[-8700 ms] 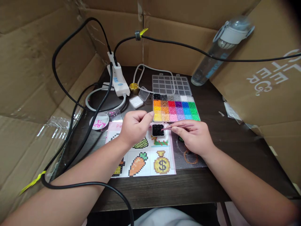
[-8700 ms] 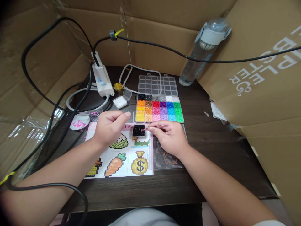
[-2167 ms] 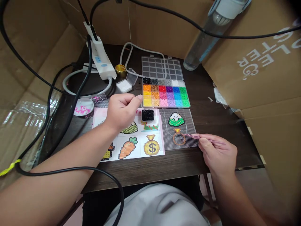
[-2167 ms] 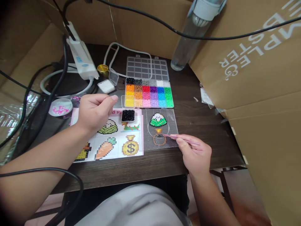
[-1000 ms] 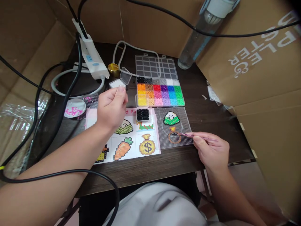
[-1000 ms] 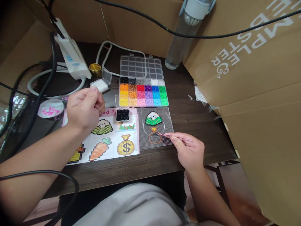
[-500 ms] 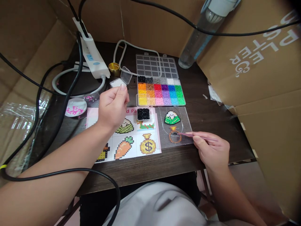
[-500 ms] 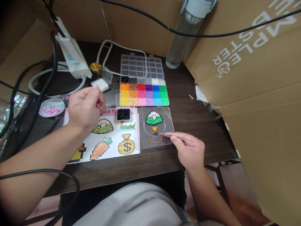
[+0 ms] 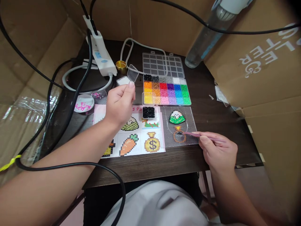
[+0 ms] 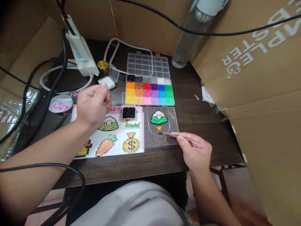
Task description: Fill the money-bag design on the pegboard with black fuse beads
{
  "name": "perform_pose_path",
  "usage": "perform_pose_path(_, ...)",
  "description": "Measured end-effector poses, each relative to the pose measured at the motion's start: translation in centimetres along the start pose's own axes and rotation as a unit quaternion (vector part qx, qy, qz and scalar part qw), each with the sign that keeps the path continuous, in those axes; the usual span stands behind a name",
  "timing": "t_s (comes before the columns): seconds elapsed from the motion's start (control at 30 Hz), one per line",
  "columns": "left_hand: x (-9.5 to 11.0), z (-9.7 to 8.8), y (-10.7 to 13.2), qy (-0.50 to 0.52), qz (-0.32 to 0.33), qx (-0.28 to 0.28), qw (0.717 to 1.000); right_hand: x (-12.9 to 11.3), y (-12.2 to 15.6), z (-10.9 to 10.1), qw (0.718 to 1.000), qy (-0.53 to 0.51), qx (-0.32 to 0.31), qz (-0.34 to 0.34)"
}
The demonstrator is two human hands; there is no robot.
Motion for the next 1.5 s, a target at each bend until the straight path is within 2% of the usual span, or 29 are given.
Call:
perform_pose_path(0.13,0.0,-0.2,0.2,-0.008,-0.002,0.01,1.0,-0.4,-0.2,0.1,1.0,0.0,0.001,0.002)
perform_pose_path(0.27,0.2,-0.4,0.5,-0.025,-0.009,0.017,1.0,-3.5,-2.5,1.0,0.999,0.0,-0.015,-0.044)
perform_pose_path(0.4,0.7,-0.6,0.8,-0.037,-0.028,0.022,0.999,-8.5,-6.8,4.0,0.989,0.03,-0.063,-0.13)
perform_pose_path(0.5,0.9,-0.8,0.8,-0.044,-0.038,0.026,0.998,-10.1,-9.7,7.4,0.98,0.041,-0.129,-0.147)
perform_pose_path(0.63,1.1,-0.9,0.8,-0.053,-0.046,0.03,0.997,-8.8,-10.7,11.1,0.97,0.027,-0.197,-0.138)
perform_pose_path(0.73,1.0,-0.8,0.8,-0.061,-0.051,0.026,0.997,-7.4,-10.2,12.4,0.964,0.031,-0.23,-0.126)
perform_pose_path(0.97,0.9,-0.6,0.8,-0.058,-0.061,0.026,0.996,-6.8,-9.8,12.7,0.962,0.042,-0.25,-0.104)
perform_pose_path(1.5,1.1,-0.4,0.8,-0.047,-0.053,0.022,0.997,-6.5,-9.8,12.7,0.964,0.049,-0.239,-0.102)
Point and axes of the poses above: each hand's wrist, its own y-axis away from the middle knuckle, its own z-axis out of the palm, x = y × z, the point moved 7 cm from there along -y, towards the middle knuckle, and after that the axes turned 12 degrees about -x, right-handed, at the moved point
